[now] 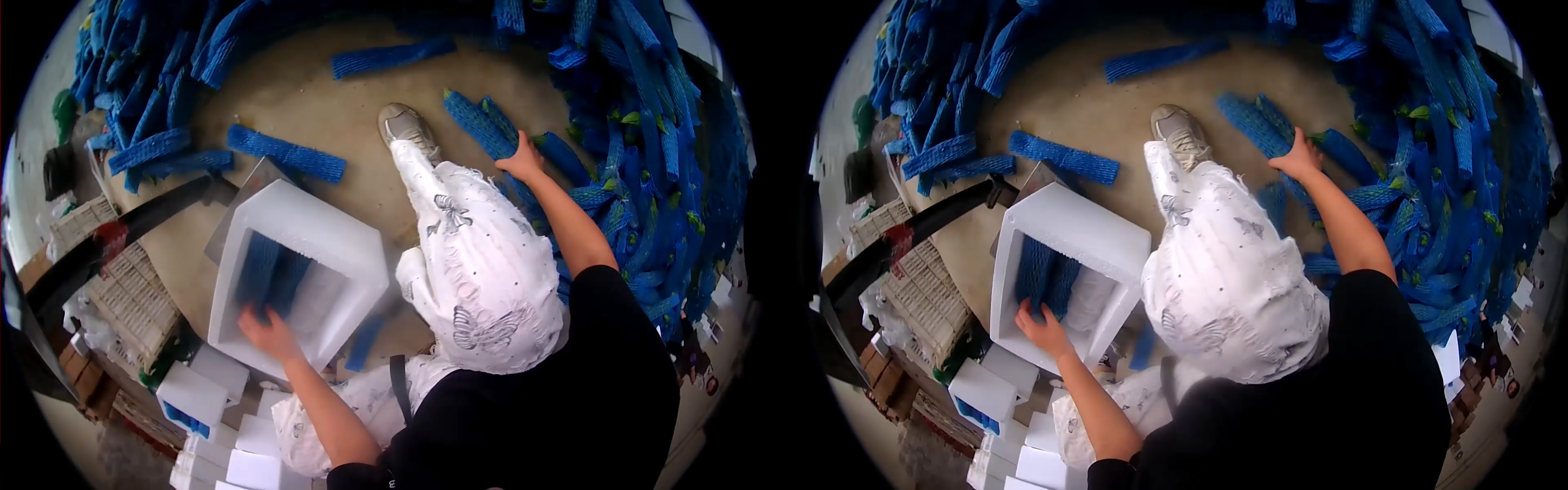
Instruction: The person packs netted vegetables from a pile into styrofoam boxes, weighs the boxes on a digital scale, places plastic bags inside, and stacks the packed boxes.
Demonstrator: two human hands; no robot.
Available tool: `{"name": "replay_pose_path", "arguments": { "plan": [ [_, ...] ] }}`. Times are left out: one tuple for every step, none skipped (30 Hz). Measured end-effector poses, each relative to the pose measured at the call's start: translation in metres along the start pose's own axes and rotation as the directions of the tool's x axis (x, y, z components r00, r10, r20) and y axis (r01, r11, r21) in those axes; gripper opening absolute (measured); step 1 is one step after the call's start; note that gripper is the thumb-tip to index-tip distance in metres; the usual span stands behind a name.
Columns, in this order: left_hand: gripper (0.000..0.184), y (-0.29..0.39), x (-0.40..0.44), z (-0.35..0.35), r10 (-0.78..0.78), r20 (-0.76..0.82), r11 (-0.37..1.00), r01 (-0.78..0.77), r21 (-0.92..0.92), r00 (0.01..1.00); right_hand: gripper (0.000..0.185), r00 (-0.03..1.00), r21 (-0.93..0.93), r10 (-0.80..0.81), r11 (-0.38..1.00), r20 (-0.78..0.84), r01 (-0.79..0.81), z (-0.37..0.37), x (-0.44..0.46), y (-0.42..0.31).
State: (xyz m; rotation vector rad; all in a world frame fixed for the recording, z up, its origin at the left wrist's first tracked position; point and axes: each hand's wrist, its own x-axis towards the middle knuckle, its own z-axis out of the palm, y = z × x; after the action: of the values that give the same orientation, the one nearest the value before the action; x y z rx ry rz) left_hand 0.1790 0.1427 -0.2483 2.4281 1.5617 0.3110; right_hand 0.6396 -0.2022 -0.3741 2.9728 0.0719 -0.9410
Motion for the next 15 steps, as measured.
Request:
{"name": "replay_pose_path", "arguments": {
  "plan": [
    [0.034, 0.004, 0.0, -0.008, -0.023, 0.039, 0.997, 0.025, -0.069, 0.999, 0.106, 0.992, 0.135, -0.127, 0.983, -0.009, 0.127, -0.022, -0.008, -0.006],
    [0.035, 0.004, -0.001, -0.015, -0.003, 0.064, 0.994, 0.009, -0.105, 0.998, 0.103, 0.934, 0.231, -0.332, 0.906, -0.133, 0.355, -0.034, -0.008, -0.011],
    [0.034, 0.008, -0.001, -0.023, 0.035, 0.088, 0.99, -0.023, -0.142, 0.995, 0.1, 0.878, 0.263, -0.454, 0.838, -0.151, 0.478, -0.076, -0.035, -0.048],
    [0.033, 0.008, -0.005, -0.033, 0.017, 0.091, 0.985, -0.002, -0.172, 0.996, 0.097, 0.752, 0.154, -0.614, 0.74, -0.239, 0.654, -0.105, -0.044, -0.075],
    [0.032, 0.013, -0.008, -0.047, -0.006, -0.029, 0.992, 0.003, -0.128, 1.0, 0.095, 0.597, 0.016, -0.74, 0.624, -0.311, 0.781, -0.141, -0.076, -0.116],
    [0.031, 0.016, -0.01, -0.06, -0.017, -0.152, 0.996, 0.003, -0.091, 0.988, 0.093, 0.414, -0.104, -0.863, 0.458, -0.29, 0.883, -0.172, -0.105, -0.155],
    [0.028, 0.014, -0.016, -0.071, -0.071, -0.339, 0.997, 0.06, -0.042, 0.938, 0.092, 0.179, -0.211, -0.958, 0.227, -0.224, 0.951, -0.193, -0.13, -0.193],
    [0.031, 0.005, -0.026, -0.08, -0.15, -0.43, 0.988, 0.122, -0.092, 0.89, 0.093, 0.017, -0.401, -0.988, 0.078, -0.155, 0.913, -0.201, -0.162, -0.227],
    [0.033, 0.004, -0.036, -0.086, -0.155, -0.516, 0.986, 0.101, -0.13, 0.842, 0.094, -0.099, -0.504, -0.993, -0.051, -0.068, 0.862, -0.2, -0.197, -0.259],
    [0.036, 0.009, -0.044, -0.09, -0.163, -0.6, 0.983, 0.08, -0.163, 0.783, 0.095, -0.118, -0.569, -0.991, -0.136, 0.068, 0.811, -0.193, -0.24, -0.287],
    [0.042, 0.021, -0.048, -0.094, -0.038, -0.575, 0.99, -0.049, -0.134, 0.817, 0.092, -0.122, -0.632, -0.967, -0.238, 0.222, 0.737, -0.175, -0.279, -0.31],
    [0.049, 0.033, -0.048, -0.092, 0.093, -0.546, 0.979, -0.177, -0.104, 0.833, 0.09, -0.12, -0.621, -0.919, -0.345, 0.375, 0.704, -0.156, -0.312, -0.331],
    [0.053, 0.038, -0.047, -0.086, 0.169, -0.404, 0.976, -0.21, -0.06, 0.899, 0.091, -0.161, -0.56, -0.884, -0.409, 0.439, 0.72, -0.127, -0.336, -0.346],
    [0.057, 0.037, -0.038, -0.077, 0.231, -0.246, 0.969, -0.245, -0.028, 0.941, 0.092, -0.144, -0.5, -0.845, -0.432, 0.515, 0.751, -0.097, -0.354, -0.361],
    [0.06, 0.019, -0.036, -0.057, 0.081, -0.177, 0.988, -0.103, -0.118, 0.981, 0.095, -0.14, -0.528, -0.844, -0.445, 0.518, 0.723, -0.057, -0.356, -0.373]
  ]
}}
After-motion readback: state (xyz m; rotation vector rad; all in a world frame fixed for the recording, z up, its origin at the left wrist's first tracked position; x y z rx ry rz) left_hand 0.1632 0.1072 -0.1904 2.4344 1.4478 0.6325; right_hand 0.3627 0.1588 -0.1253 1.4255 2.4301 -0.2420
